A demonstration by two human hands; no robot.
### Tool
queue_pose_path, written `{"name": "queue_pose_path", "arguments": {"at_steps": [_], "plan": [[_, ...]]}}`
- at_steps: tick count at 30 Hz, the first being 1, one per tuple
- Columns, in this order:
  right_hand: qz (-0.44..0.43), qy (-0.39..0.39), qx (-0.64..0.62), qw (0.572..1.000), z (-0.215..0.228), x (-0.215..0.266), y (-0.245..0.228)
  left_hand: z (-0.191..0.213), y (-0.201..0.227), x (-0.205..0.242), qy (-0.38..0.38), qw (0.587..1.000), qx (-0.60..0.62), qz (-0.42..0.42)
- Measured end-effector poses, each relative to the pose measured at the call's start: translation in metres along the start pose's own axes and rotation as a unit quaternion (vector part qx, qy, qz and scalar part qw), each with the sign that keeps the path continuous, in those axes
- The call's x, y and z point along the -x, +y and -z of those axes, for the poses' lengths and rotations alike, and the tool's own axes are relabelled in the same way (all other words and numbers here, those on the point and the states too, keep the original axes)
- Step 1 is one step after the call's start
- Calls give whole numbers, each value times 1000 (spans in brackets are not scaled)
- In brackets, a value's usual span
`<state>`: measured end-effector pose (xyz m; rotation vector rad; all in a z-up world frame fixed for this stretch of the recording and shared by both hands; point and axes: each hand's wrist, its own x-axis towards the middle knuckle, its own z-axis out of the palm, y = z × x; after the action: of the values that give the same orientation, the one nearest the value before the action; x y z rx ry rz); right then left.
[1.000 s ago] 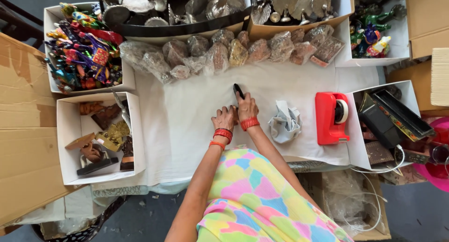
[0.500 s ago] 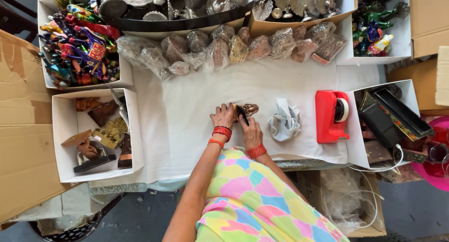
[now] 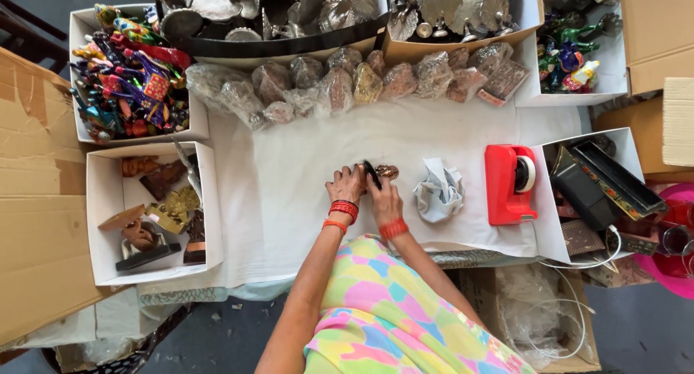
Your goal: The person cleans a small decorative figurine on a table covered with a white cloth. They use a black brush to scrub the figurine and then wipe it with a white cloth. The workspace is surrounded by open cardboard boxes containing various other decorative items.
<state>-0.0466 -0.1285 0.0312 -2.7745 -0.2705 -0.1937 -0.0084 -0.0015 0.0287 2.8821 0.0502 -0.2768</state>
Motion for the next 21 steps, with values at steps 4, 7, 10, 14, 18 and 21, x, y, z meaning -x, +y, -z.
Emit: {"name": "queue_pose_path", "arguments": {"at_steps": [4, 7, 10, 14, 18, 21], "plan": [[-16, -37, 15, 999, 7, 36, 4, -1, 0, -2, -12, 1000, -10, -1], [-11, -38, 40, 998, -1, 21, 7, 0, 1, -1, -10, 1000, -17, -2], [2, -15, 47, 999, -10, -23, 5, -2, -1, 0, 2, 1000, -18, -3], [-23, -31, 42, 998, -2, -77, -6, -8, 0, -1, 12, 1000, -18, -4], [-20, -13, 10, 1000, -26, -73, 9, -33, -10, -6, 17, 1000, -25, -5], [14, 0, 41, 999, -7, -30, 11, -17, -5, -2, 13, 1000, -23, -4]]}}
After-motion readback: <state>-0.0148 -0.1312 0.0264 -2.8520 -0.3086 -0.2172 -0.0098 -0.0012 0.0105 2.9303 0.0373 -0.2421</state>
